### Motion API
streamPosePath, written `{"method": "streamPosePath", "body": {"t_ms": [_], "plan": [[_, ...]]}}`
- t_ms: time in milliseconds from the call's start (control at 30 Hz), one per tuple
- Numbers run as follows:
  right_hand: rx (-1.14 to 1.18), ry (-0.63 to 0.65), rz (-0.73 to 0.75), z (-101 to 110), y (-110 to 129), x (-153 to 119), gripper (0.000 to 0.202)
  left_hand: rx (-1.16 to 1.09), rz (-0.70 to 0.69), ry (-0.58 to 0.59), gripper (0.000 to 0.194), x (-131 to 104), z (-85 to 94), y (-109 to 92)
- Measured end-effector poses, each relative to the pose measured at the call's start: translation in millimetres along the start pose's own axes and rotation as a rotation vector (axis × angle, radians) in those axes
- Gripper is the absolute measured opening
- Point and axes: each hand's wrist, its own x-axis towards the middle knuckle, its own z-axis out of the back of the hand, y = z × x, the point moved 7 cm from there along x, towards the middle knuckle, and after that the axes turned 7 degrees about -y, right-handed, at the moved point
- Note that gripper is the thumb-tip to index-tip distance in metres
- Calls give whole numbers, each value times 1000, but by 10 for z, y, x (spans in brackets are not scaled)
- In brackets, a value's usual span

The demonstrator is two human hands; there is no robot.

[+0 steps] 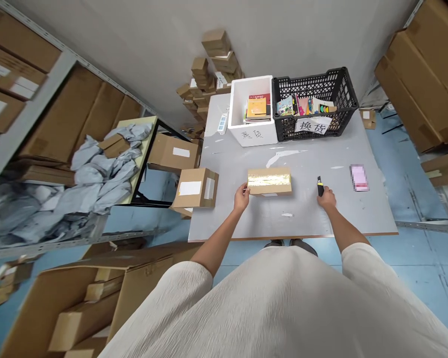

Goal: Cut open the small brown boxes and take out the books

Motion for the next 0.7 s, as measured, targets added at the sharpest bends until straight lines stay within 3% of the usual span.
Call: {"method": "streamPosePath", "body": {"t_ms": [67,167,333,433,533,700], "plan": [[126,7,-59,55,5,12,67,-6,5,8,43,-2,5,-16],[426,38,-126,185,138,30,42,-4,25,20,44,-9,8,-30],[878,129,-39,563,723,-16,22,10,-46,-35,45,-47,36,-140],[840,164,110,790,1150,-153,22,78,-170,-88,39,-92,76,-265],[680,179,350,928,1613,-406,34,158,-327,-31,34,-158,53,-387],[286,118,790,936,2336,-928,38,233,-423,67,40,-228,-3,-423]]}}
